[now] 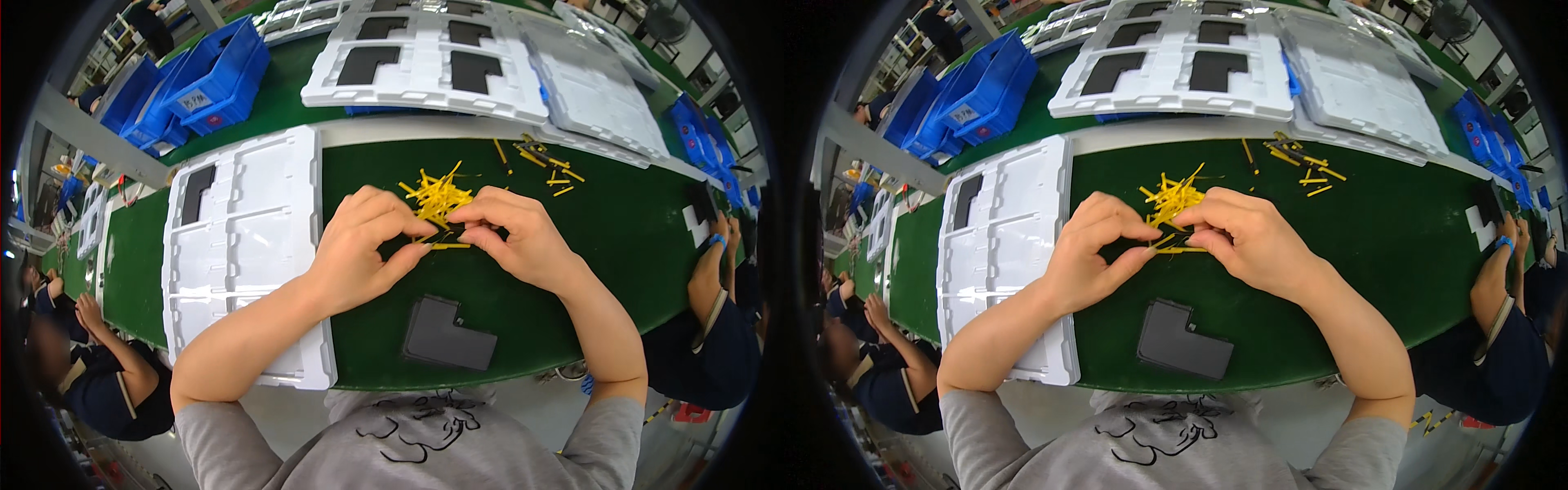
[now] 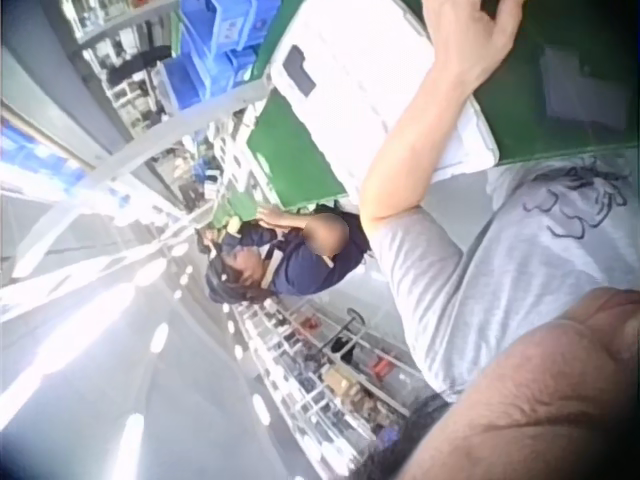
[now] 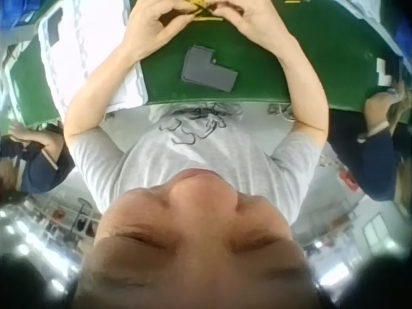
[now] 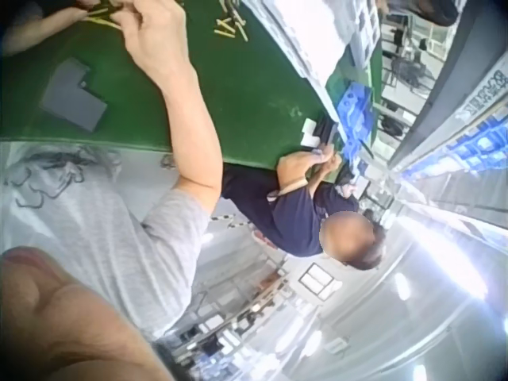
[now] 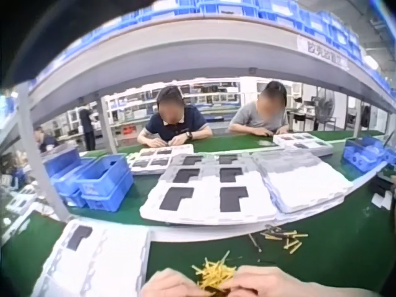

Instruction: The person inserts small yellow plastic pieces into slots on black rectangular components at a factory assembly station. The person places the assembled components into white plastic trays and stacks them. The person repeats this process for multiple units throughout the clip.

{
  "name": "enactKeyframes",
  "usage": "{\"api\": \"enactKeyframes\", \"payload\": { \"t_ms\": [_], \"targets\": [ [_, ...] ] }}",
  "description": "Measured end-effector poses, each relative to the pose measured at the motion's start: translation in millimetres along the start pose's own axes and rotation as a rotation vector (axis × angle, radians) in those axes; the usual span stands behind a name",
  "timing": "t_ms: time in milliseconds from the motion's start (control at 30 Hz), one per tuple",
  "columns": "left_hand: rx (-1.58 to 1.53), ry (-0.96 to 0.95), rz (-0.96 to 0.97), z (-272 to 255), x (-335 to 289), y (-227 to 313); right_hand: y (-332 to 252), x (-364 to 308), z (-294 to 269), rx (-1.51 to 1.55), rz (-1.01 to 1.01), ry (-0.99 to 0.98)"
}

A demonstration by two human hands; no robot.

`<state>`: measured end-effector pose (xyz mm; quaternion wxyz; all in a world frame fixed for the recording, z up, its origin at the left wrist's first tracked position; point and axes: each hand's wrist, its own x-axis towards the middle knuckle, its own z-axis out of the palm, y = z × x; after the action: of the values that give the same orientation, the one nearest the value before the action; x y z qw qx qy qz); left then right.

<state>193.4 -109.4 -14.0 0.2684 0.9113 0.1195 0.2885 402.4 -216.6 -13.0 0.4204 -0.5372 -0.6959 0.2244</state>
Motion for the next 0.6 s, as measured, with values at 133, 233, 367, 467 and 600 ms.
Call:
{"api": "enactKeyframes", "payload": {
  "t_ms": [133,233,367,467,600],
  "targets": [
    [0.012,0.003,-0.034,2,-3,-1,-2,0,11,-0.031,-0.011,-0.019],
    [0.002,0.009,-0.038,4,-4,-3,1,1,15,-0.040,-0.072,0.017],
    [0.018,0.021,-0.021,3,-3,-4,-1,3,16,-0.027,-0.109,0.035],
    [0.020,0.027,-0.005,3,-4,-1,-4,2,17,-0.034,-0.147,0.027],
    [0.015,0.018,-0.046,3,0,1,-6,3,17,0.043,-0.138,0.065]
  ]
}}
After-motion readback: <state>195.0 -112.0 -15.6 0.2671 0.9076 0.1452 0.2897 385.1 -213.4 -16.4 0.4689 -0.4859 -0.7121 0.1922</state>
